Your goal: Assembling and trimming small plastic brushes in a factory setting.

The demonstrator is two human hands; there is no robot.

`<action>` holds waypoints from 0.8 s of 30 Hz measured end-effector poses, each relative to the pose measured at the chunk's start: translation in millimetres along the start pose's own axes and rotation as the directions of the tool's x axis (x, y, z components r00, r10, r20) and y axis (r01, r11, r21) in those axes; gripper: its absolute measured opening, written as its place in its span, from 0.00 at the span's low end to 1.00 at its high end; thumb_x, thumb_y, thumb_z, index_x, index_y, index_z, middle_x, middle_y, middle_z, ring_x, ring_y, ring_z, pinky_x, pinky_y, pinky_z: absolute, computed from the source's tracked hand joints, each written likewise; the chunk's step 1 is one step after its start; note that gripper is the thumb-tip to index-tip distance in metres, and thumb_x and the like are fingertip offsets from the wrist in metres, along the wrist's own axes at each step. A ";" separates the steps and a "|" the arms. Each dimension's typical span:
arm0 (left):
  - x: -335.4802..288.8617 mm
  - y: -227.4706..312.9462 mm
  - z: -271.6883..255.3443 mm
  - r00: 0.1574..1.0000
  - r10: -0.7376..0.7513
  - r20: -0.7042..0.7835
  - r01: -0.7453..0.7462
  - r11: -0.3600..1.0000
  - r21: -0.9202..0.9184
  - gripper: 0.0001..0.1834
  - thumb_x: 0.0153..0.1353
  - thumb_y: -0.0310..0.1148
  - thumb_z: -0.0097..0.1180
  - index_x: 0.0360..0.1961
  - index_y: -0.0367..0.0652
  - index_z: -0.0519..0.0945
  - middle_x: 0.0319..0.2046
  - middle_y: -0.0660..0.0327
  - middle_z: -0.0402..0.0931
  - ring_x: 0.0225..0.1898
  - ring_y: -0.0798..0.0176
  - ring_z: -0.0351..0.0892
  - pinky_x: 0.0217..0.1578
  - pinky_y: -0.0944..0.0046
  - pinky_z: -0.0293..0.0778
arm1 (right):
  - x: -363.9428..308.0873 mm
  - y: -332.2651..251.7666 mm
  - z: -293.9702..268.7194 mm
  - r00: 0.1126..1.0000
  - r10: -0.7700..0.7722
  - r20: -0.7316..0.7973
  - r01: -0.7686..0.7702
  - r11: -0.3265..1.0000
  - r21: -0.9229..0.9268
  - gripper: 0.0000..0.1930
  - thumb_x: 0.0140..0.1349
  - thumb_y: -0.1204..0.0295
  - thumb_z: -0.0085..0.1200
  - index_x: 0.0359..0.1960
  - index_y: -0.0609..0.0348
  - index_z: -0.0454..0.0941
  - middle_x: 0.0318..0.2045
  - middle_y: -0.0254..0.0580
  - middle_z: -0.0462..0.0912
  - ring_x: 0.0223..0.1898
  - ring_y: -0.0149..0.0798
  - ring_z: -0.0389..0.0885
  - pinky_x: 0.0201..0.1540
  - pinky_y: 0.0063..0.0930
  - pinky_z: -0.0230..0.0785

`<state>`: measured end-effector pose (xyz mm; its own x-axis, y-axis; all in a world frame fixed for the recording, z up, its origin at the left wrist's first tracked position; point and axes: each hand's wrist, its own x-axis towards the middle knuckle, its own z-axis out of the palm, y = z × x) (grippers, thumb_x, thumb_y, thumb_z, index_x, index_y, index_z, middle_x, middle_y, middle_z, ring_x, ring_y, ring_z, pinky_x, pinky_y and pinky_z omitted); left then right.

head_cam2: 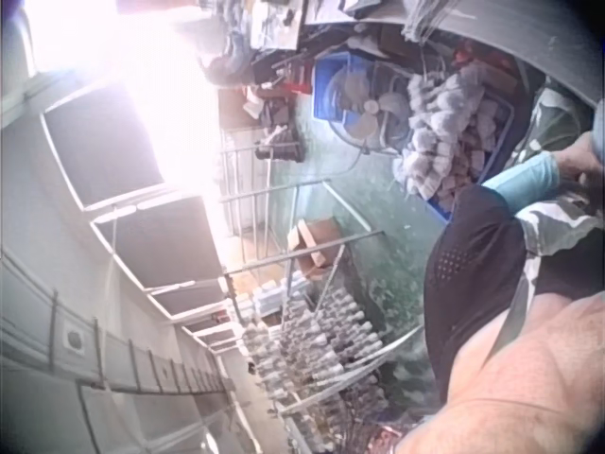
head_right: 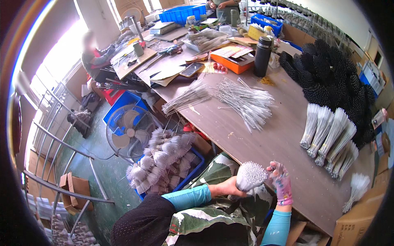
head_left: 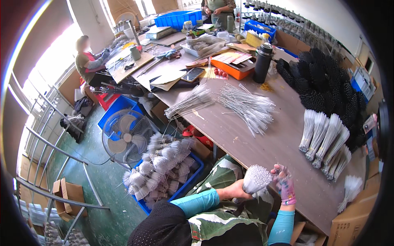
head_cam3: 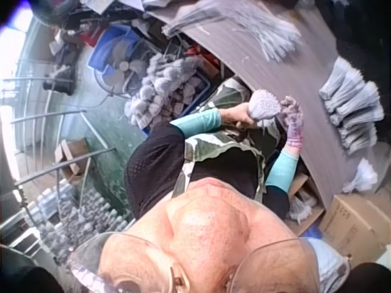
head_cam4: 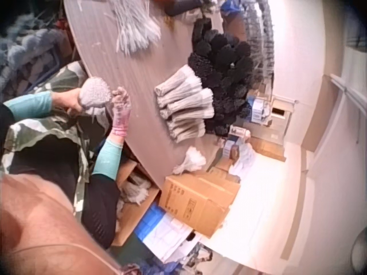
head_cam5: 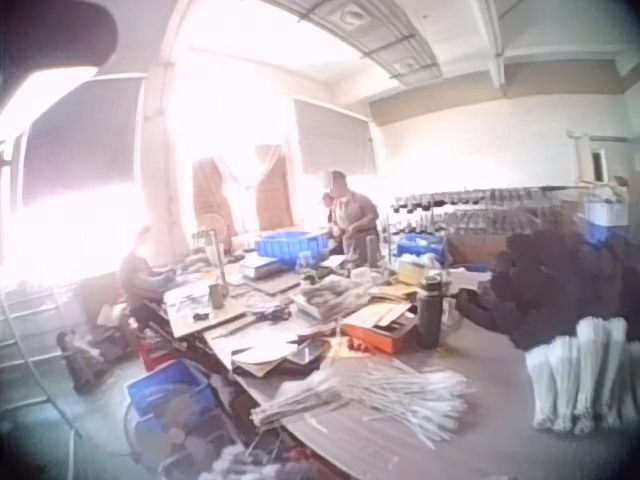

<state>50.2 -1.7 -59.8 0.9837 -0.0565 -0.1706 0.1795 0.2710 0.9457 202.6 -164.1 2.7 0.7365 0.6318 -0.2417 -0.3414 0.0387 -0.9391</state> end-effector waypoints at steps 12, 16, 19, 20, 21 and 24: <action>8.5 -2.1 -23.4 0.981 0.088 -0.170 -0.094 0.995 -0.028 0.40 0.38 0.28 0.72 0.56 0.37 0.68 0.51 0.59 0.71 0.54 0.62 0.68 0.58 0.61 0.61 | -14.8 24.8 61.2 0.937 -0.350 -0.013 0.285 0.784 -0.551 0.35 0.46 0.67 0.68 0.56 0.64 0.64 0.47 0.49 0.75 0.49 0.42 0.75 0.53 0.32 0.67; 12.3 -34.4 -15.1 0.933 0.303 -0.192 -0.214 0.900 0.379 0.38 0.42 0.33 0.70 0.57 0.40 0.68 0.55 0.57 0.69 0.59 0.58 0.65 0.62 0.60 0.56 | -23.1 45.6 76.5 0.909 -0.411 -0.074 0.272 0.718 -0.641 0.37 0.44 0.65 0.68 0.55 0.66 0.64 0.46 0.53 0.73 0.49 0.48 0.75 0.53 0.35 0.66; 17.2 -47.7 -14.7 0.916 0.350 -0.198 -0.212 0.839 0.501 0.31 0.46 0.33 0.66 0.55 0.47 0.72 0.54 0.61 0.72 0.59 0.59 0.67 0.62 0.59 0.58 | -34.1 42.6 79.7 0.896 -0.441 -0.052 0.270 0.635 -0.724 0.36 0.46 0.72 0.68 0.57 0.63 0.62 0.50 0.46 0.73 0.51 0.37 0.73 0.54 0.31 0.67; 16.6 -47.6 -19.5 0.947 0.304 -0.104 -0.174 0.756 0.630 0.29 0.53 0.39 0.57 0.58 0.50 0.69 0.58 0.60 0.66 0.62 0.56 0.61 0.64 0.56 0.50 | -34.9 40.3 77.4 0.912 -0.409 -0.039 0.248 0.624 -0.741 0.38 0.44 0.67 0.69 0.56 0.64 0.62 0.48 0.50 0.73 0.50 0.44 0.73 0.53 0.34 0.66; 14.8 -48.8 -23.9 0.970 0.242 -0.015 -0.150 0.649 0.746 0.28 0.59 0.46 0.49 0.61 0.53 0.66 0.62 0.60 0.61 0.66 0.53 0.54 0.66 0.52 0.42 | -36.5 38.0 76.1 0.926 -0.376 -0.027 0.227 0.614 -0.756 0.40 0.42 0.63 0.69 0.56 0.65 0.63 0.47 0.53 0.72 0.50 0.51 0.73 0.53 0.38 0.65; 16.5 -52.7 -27.4 0.970 0.244 -0.001 -0.148 0.591 0.793 0.30 0.58 0.49 0.51 0.61 0.54 0.67 0.62 0.60 0.62 0.65 0.53 0.55 0.66 0.53 0.46 | -39.0 31.7 64.8 0.947 -0.315 0.063 0.261 0.642 -0.721 0.40 0.44 0.69 0.69 0.59 0.64 0.60 0.51 0.50 0.71 0.52 0.45 0.72 0.55 0.35 0.65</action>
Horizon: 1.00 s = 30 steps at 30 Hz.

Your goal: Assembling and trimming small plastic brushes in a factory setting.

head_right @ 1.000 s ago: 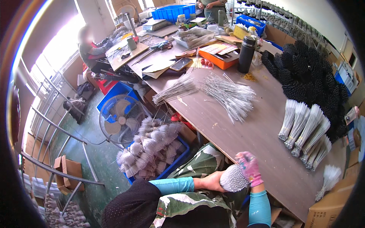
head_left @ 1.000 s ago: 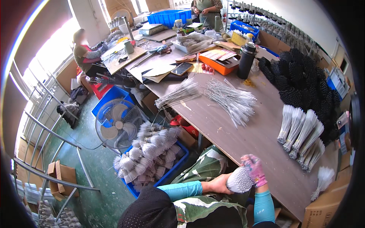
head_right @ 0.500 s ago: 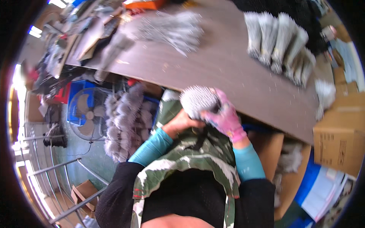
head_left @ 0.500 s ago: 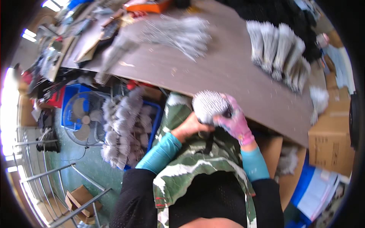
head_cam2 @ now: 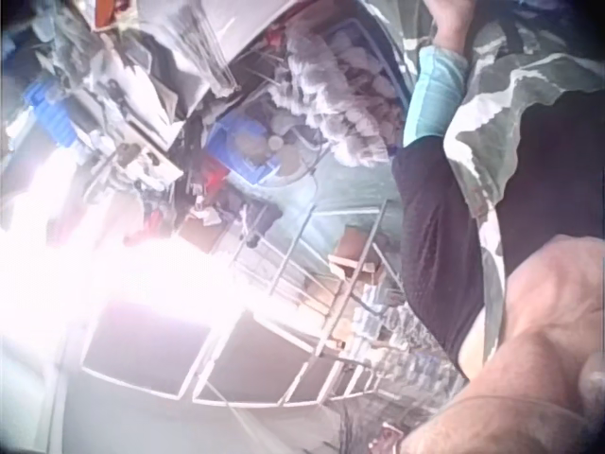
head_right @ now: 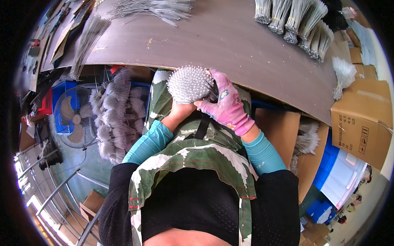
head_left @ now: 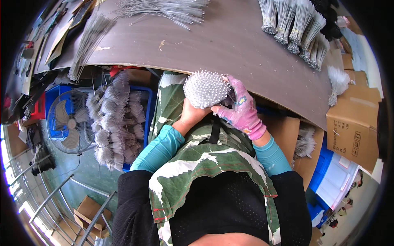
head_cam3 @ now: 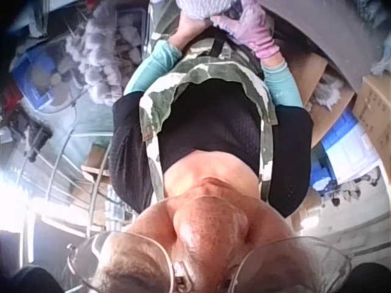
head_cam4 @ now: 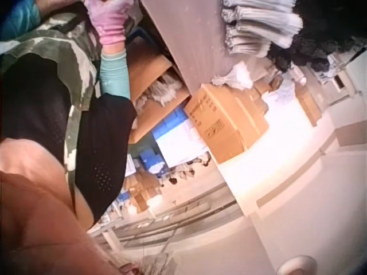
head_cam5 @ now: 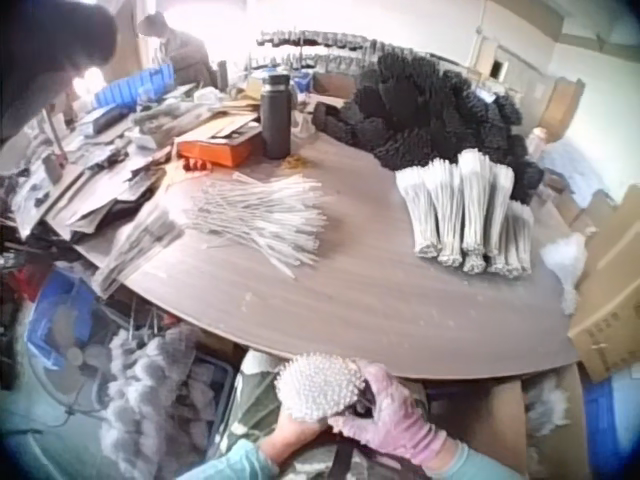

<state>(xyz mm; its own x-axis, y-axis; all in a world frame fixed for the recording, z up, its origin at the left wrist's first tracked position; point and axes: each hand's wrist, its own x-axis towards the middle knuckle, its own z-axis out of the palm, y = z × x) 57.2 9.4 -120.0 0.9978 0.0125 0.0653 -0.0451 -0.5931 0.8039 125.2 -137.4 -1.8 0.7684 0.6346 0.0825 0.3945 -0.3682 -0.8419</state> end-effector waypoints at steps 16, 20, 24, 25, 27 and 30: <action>-1.8 -13.7 18.8 0.984 -0.052 -0.168 0.032 0.992 -0.122 0.28 0.52 0.47 0.62 0.54 0.50 0.75 0.53 0.61 0.73 0.58 0.56 0.67 0.61 0.55 0.56 | 46.0 -26.5 -33.4 0.979 -0.057 0.198 0.105 0.964 -0.245 0.09 0.52 0.78 0.59 0.35 0.65 0.77 0.29 0.43 0.75 0.31 0.37 0.76 0.38 0.25 0.69; -1.7 -18.9 22.8 0.993 -0.034 -0.114 0.027 0.998 -0.063 0.26 0.52 0.44 0.62 0.52 0.50 0.75 0.50 0.61 0.74 0.56 0.56 0.69 0.60 0.56 0.58 | 50.4 -34.0 -38.2 0.959 -0.020 0.284 0.121 0.931 -0.344 0.10 0.49 0.77 0.59 0.35 0.62 0.77 0.31 0.46 0.75 0.33 0.46 0.77 0.39 0.31 0.70; -1.8 -19.9 22.3 0.992 -0.033 -0.121 0.017 0.991 -0.134 0.25 0.52 0.41 0.63 0.51 0.49 0.76 0.49 0.61 0.75 0.54 0.57 0.71 0.59 0.57 0.60 | 54.2 -44.9 -35.0 0.943 -0.025 0.333 0.228 0.778 -0.585 0.13 0.47 0.72 0.60 0.36 0.57 0.77 0.37 0.47 0.77 0.39 0.49 0.78 0.43 0.38 0.71; -2.3 -18.9 21.5 0.992 -0.034 -0.122 0.017 0.991 -0.134 0.25 0.52 0.41 0.63 0.51 0.49 0.76 0.49 0.61 0.75 0.54 0.57 0.71 0.59 0.57 0.60 | 55.0 -46.2 -33.9 0.933 -0.002 0.360 0.250 0.724 -0.643 0.15 0.46 0.68 0.61 0.37 0.55 0.77 0.40 0.48 0.78 0.42 0.50 0.78 0.46 0.39 0.71; -0.8 -12.5 16.5 0.990 -0.032 -0.139 0.007 0.984 -0.179 0.26 0.49 0.41 0.66 0.51 0.47 0.76 0.49 0.61 0.75 0.52 0.57 0.72 0.58 0.57 0.61 | 59.6 -45.2 -33.0 0.933 0.056 0.355 0.204 0.730 -0.652 0.15 0.46 0.67 0.61 0.37 0.55 0.78 0.41 0.48 0.78 0.43 0.50 0.78 0.45 0.40 0.72; -1.1 7.1 4.3 0.983 -0.123 -0.135 0.079 0.953 -0.293 0.29 0.47 0.42 0.68 0.50 0.45 0.76 0.48 0.61 0.75 0.52 0.57 0.72 0.58 0.58 0.61 | 59.5 -32.6 -29.9 0.936 -0.024 0.351 0.250 0.748 -0.615 0.14 0.46 0.69 0.61 0.36 0.56 0.77 0.41 0.49 0.78 0.43 0.51 0.78 0.44 0.40 0.72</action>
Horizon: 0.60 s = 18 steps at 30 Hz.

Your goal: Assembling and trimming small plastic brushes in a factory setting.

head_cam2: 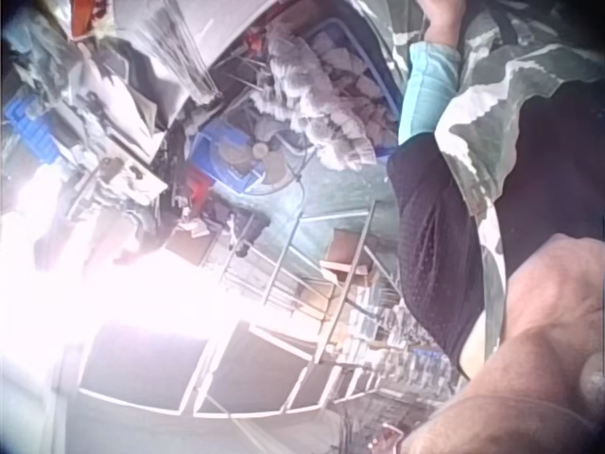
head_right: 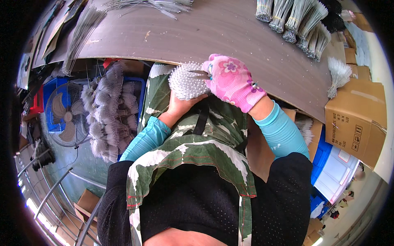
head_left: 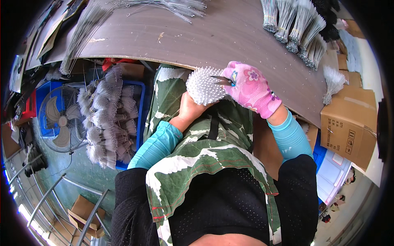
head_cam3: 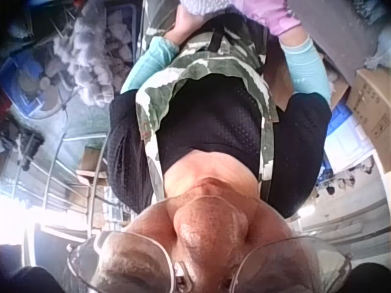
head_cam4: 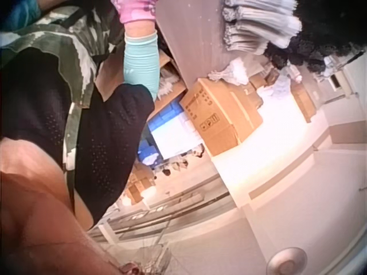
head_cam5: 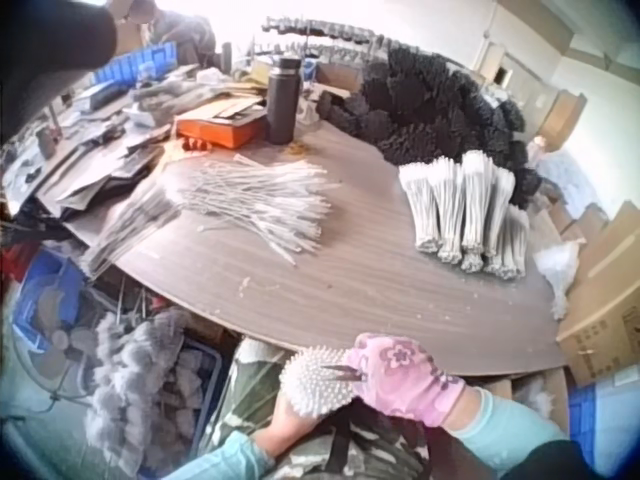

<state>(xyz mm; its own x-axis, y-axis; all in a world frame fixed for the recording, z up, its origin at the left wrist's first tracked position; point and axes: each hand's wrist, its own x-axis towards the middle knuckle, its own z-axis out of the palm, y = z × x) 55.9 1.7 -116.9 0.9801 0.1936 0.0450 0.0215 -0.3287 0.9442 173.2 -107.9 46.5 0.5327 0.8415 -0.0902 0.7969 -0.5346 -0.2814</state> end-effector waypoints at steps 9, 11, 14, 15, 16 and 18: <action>-4.8 -3.5 -0.5 0.992 0.057 -0.110 -0.061 0.998 -0.035 0.24 0.45 0.41 0.69 0.43 0.43 0.80 0.43 0.58 0.79 0.47 0.57 0.78 0.47 0.62 0.72 | 10.8 -13.0 -87.3 0.786 0.106 -0.609 0.184 0.901 0.394 0.04 0.62 0.73 0.52 0.35 0.59 0.76 0.27 0.36 0.78 0.26 0.27 0.75 0.27 0.23 0.68; -1.9 -5.0 1.9 0.990 0.085 -0.116 -0.082 0.996 0.028 0.21 0.46 0.38 0.67 0.42 0.43 0.80 0.42 0.57 0.80 0.45 0.55 0.79 0.45 0.61 0.73 | 16.0 6.9 -122.3 0.696 0.298 -0.653 0.191 0.800 0.569 0.07 0.62 0.71 0.53 0.40 0.58 0.77 0.27 0.34 0.78 0.26 0.25 0.75 0.25 0.19 0.66; -5.4 -17.0 9.7 0.989 0.047 -0.138 -0.052 0.998 -0.031 0.16 0.47 0.35 0.64 0.39 0.44 0.81 0.38 0.55 0.81 0.42 0.53 0.80 0.42 0.61 0.74 | 56.6 37.0 -118.3 0.567 0.491 -0.661 0.224 0.681 0.698 0.11 0.61 0.73 0.53 0.42 0.65 0.77 0.27 0.36 0.78 0.25 0.25 0.75 0.23 0.13 0.61; -4.7 -16.4 9.7 0.989 0.068 -0.133 -0.069 0.998 -0.002 0.14 0.48 0.33 0.63 0.38 0.44 0.82 0.36 0.54 0.81 0.41 0.52 0.80 0.40 0.62 0.75 | 69.1 62.9 -107.9 0.659 0.326 -0.678 0.206 0.789 0.579 0.10 0.60 0.74 0.52 0.42 0.64 0.77 0.27 0.37 0.79 0.22 0.26 0.73 0.19 0.13 0.57; -2.4 -15.9 10.4 0.988 0.093 -0.121 -0.091 0.996 0.024 0.12 0.48 0.32 0.62 0.36 0.44 0.82 0.35 0.53 0.81 0.39 0.52 0.81 0.38 0.62 0.75 | 85.4 64.5 -100.1 0.597 0.668 -0.446 0.215 0.402 0.890 0.09 0.60 0.75 0.52 0.41 0.64 0.77 0.27 0.39 0.79 0.21 0.26 0.72 0.18 0.14 0.56; -4.7 -17.4 9.4 0.990 0.061 -0.126 -0.064 0.998 -0.017 0.11 0.48 0.31 0.61 0.35 0.44 0.82 0.34 0.52 0.81 0.39 0.52 0.81 0.37 0.61 0.75 | 121.1 58.5 -79.5 0.630 0.728 -0.271 0.206 0.179 0.962 0.04 0.62 0.69 0.49 0.31 0.52 0.74 0.18 0.32 0.74 0.12 0.24 0.61 0.13 0.15 0.50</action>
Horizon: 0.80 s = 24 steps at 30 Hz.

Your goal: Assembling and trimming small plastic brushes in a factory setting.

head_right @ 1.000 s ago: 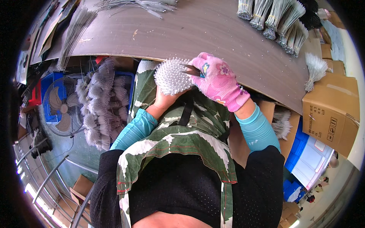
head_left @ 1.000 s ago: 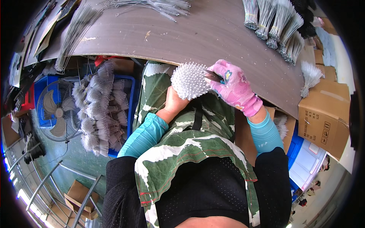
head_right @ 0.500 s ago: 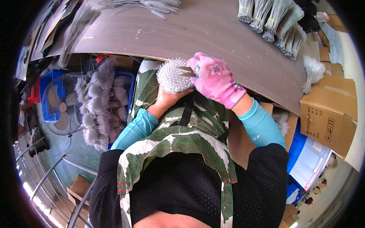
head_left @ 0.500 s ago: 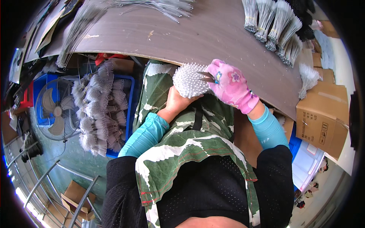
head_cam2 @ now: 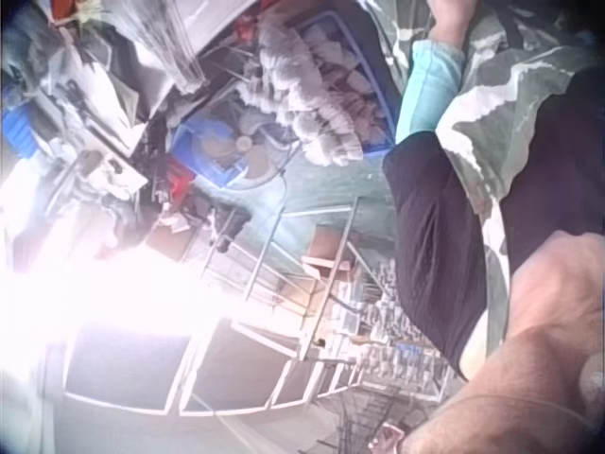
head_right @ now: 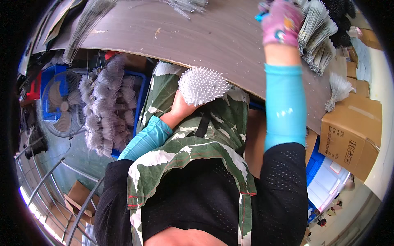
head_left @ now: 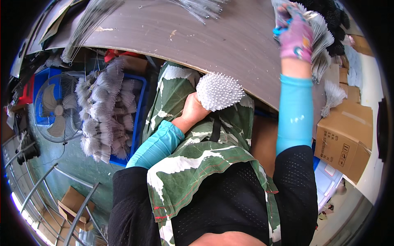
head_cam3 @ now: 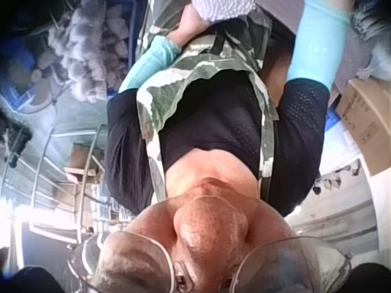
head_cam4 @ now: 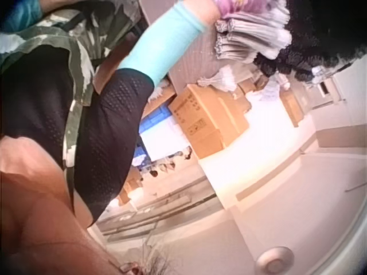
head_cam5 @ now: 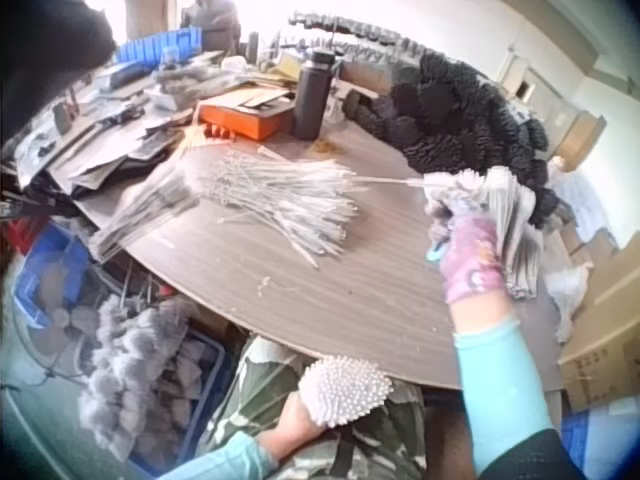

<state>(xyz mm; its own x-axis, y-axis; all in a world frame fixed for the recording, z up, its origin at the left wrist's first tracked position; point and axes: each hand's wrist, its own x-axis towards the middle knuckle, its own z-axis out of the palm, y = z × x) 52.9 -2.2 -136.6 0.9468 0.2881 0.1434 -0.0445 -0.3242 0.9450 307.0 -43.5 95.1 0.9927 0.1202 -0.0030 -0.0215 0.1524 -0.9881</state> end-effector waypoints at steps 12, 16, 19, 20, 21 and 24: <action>1.0 12.6 -5.6 0.999 0.007 -0.043 -0.012 0.994 -0.112 0.10 0.48 0.29 0.62 0.34 0.44 0.82 0.33 0.53 0.81 0.37 0.51 0.81 0.36 0.60 0.75 | 21.2 85.7 -47.4 0.935 0.182 0.306 -0.168 0.983 -0.071 0.11 0.60 0.75 0.54 0.45 0.59 0.76 0.33 0.40 0.80 0.25 0.26 0.73 0.16 0.14 0.56; 4.3 21.3 -6.7 0.997 -0.019 -0.073 0.007 0.988 -0.156 0.11 0.48 0.29 0.62 0.35 0.45 0.82 0.34 0.54 0.81 0.38 0.50 0.81 0.39 0.59 0.75 | -67.2 37.2 -26.2 0.876 0.279 0.393 -0.118 0.915 -0.386 0.09 0.60 0.72 0.55 0.41 0.60 0.78 0.30 0.32 0.79 0.30 0.26 0.77 0.36 0.14 0.69; 3.8 13.3 -2.9 0.999 0.000 -0.042 -0.006 0.991 -0.133 0.13 0.47 0.30 0.63 0.37 0.45 0.82 0.35 0.54 0.81 0.39 0.50 0.80 0.40 0.60 0.75 | -101.6 34.2 -28.5 0.751 0.314 0.582 0.028 0.864 -0.502 0.09 0.58 0.74 0.56 0.40 0.60 0.78 0.31 0.33 0.79 0.34 0.29 0.79 0.41 0.18 0.70; 2.4 13.0 -3.3 0.999 -0.002 -0.044 -0.004 0.991 -0.132 0.13 0.47 0.30 0.63 0.37 0.45 0.82 0.35 0.54 0.81 0.39 0.50 0.80 0.40 0.60 0.75 | -110.5 34.1 -28.9 0.659 0.371 0.654 0.073 0.834 -0.547 0.09 0.57 0.74 0.57 0.40 0.61 0.78 0.31 0.35 0.80 0.34 0.30 0.79 0.41 0.21 0.70; 3.6 16.6 -6.4 0.999 -0.048 -0.023 0.043 0.987 -0.154 0.14 0.47 0.30 0.64 0.37 0.46 0.82 0.36 0.53 0.81 0.40 0.51 0.80 0.40 0.60 0.75 | -116.2 33.4 -29.6 0.561 0.428 0.708 0.126 0.802 -0.584 0.10 0.55 0.74 0.58 0.39 0.62 0.78 0.31 0.37 0.80 0.35 0.31 0.79 0.41 0.23 0.70; 5.2 18.7 -6.9 0.995 -0.096 0.011 0.097 0.980 -0.176 0.16 0.46 0.32 0.66 0.39 0.45 0.81 0.37 0.53 0.81 0.41 0.52 0.81 0.42 0.60 0.75 | -125.5 39.7 -35.1 0.574 0.427 0.699 0.244 0.726 -0.643 0.12 0.54 0.73 0.58 0.39 0.64 0.77 0.32 0.42 0.80 0.37 0.36 0.79 0.42 0.27 0.70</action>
<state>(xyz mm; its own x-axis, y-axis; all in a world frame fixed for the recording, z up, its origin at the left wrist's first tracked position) 54.7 -0.6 -116.2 0.9503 0.3077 0.0482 -0.0077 -0.1313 0.9913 185.7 -86.9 50.8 0.4782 0.8195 -0.3157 0.3023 -0.4911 -0.8169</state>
